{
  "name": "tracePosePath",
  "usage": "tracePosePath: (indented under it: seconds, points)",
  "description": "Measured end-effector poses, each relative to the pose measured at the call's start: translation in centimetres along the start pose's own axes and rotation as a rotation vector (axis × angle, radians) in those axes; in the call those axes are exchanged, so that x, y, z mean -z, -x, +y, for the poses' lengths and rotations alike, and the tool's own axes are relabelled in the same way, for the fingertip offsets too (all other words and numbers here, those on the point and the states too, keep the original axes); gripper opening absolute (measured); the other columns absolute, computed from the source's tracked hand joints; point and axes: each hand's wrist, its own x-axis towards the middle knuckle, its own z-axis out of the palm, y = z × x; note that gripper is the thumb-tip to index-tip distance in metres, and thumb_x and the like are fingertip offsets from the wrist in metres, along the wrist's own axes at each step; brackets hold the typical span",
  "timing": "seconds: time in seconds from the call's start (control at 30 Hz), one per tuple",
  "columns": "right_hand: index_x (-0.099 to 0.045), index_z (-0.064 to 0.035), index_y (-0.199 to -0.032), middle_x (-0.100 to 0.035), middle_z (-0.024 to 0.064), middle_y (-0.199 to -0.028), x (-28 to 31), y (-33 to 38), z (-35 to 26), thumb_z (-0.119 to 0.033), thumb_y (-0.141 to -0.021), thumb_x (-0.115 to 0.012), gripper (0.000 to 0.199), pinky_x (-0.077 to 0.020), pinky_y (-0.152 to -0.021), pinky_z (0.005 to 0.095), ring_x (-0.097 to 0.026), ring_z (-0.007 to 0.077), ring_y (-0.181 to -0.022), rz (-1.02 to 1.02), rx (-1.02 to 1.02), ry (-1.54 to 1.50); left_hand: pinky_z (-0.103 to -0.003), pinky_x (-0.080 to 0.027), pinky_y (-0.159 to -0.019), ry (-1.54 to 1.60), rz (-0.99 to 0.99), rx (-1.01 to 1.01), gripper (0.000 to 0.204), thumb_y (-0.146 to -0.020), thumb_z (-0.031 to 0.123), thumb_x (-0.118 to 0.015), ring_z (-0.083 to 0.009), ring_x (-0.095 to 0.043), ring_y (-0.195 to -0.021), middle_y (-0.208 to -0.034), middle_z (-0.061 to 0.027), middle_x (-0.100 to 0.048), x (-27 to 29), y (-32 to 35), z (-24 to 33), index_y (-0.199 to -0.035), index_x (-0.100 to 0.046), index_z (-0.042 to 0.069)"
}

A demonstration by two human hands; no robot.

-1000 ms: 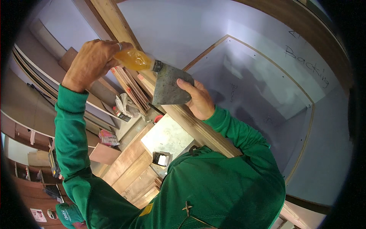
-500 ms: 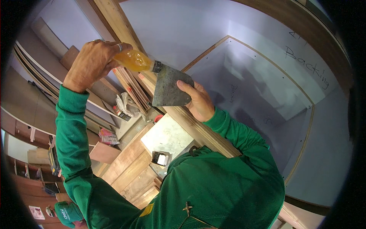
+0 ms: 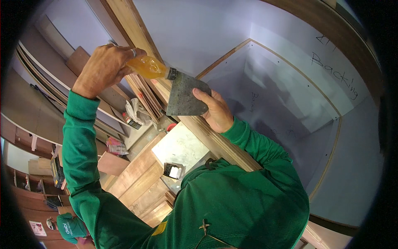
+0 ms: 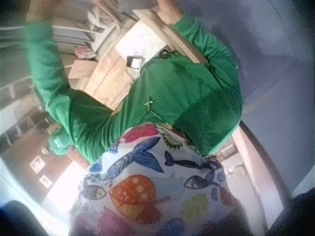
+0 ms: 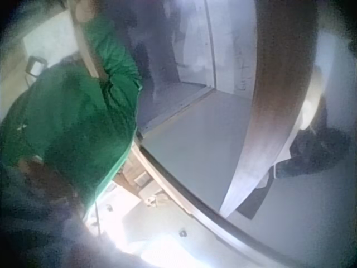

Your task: The person applies adhesive from a bottle onto a handheld scraper and then spreads the adhesive onto the inner corners and edges of a wooden cabinet structure.

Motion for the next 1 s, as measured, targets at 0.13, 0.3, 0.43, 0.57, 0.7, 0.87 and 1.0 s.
tracePosePath:
  seconds: [0.13,0.3,0.43,0.57,0.7,0.87,1.0]
  points:
    - [-0.059,-0.0024,-0.124,-0.066,0.0072,-0.120,0.3,-0.2,0.2,-0.021,-0.098,-0.064,0.032,-0.0543,-0.097,0.0373,-0.065,0.0181,-0.110,-0.018,-0.016,-0.005,-0.039,-0.058,-0.076,0.026,0.019,-0.029,0.040,-0.082,0.024,-0.072,-0.0268,-0.073,-0.084,-0.099,-0.0075,-0.075,-0.7,0.2,-0.4,-0.120,-0.069,0.013]
    - [-0.059,-0.0022,-0.125,-0.066,0.0075,-0.121,-0.2,-0.2,0.1,-0.022,-0.099,-0.064,0.033,-0.0538,-0.097,0.0352,-0.065,0.0180,-0.110,0.016,-0.040,0.006,-0.042,-0.056,-0.089,0.069,-0.088,0.030,0.049,-0.078,0.013,-0.076,-0.0301,-0.072,-0.093,-0.109,-0.0108,-0.074,-0.7,0.2,-0.4,-0.127,-0.066,0.013]
    - [-0.059,-0.0024,-0.125,-0.066,0.0076,-0.121,0.5,-0.6,0.5,-0.023,-0.098,-0.065,0.034,-0.0538,-0.097,0.0347,-0.065,0.0181,-0.110,0.011,-0.034,0.021,-0.040,-0.057,-0.082,0.041,-0.020,-0.033,0.041,-0.081,0.015,-0.074,-0.0274,-0.073,-0.089,-0.105,-0.0087,-0.075,-1.3,0.1,-0.8,-0.122,-0.069,0.012]
    - [-0.062,-0.0018,-0.124,-0.068,0.0093,-0.119,0.6,-0.9,0.7,-0.023,-0.097,-0.065,0.034,-0.0537,-0.098,0.0355,-0.066,0.0191,-0.110,0.050,-0.028,0.023,-0.039,-0.059,-0.078,0.016,0.022,-0.050,0.039,-0.081,0.016,-0.073,-0.0263,-0.073,-0.087,-0.102,-0.0075,-0.075,-1.7,-0.1,-0.7,-0.120,-0.070,0.012]
    - [-0.062,-0.0022,-0.123,-0.068,0.0089,-0.118,0.6,-1.1,0.7,-0.024,-0.097,-0.065,0.035,-0.0531,-0.099,0.0357,-0.066,0.0189,-0.110,0.060,-0.016,0.049,-0.042,-0.053,-0.091,0.088,-0.088,0.009,0.054,-0.075,0.011,-0.078,-0.0302,-0.070,-0.095,-0.108,-0.0100,-0.074,-2.2,-0.2,-1.3,-0.128,-0.066,0.015]
    - [-0.061,-0.0031,-0.124,-0.066,0.0069,-0.121,1.0,-1.3,0.6,-0.023,-0.098,-0.064,0.032,-0.0530,-0.098,0.0359,-0.065,0.0177,-0.111,0.084,-0.053,0.054,-0.040,-0.054,-0.090,0.026,-0.111,0.045,0.055,-0.074,0.011,-0.079,-0.0298,-0.070,-0.094,-0.107,-0.0106,-0.073,-2.7,-0.2,-0.7,-0.126,-0.066,0.013]
    - [-0.060,-0.0029,-0.124,-0.066,0.0075,-0.122,1.3,-1.2,0.4,-0.023,-0.098,-0.064,0.033,-0.0522,-0.098,0.0370,-0.064,0.0185,-0.113,0.131,-0.081,0.073,-0.040,-0.055,-0.083,0.017,-0.010,-0.001,0.048,-0.077,0.017,-0.077,-0.0290,-0.070,-0.093,-0.106,-0.0090,-0.073,-4.3,0.5,-0.2,-0.124,-0.066,0.013]
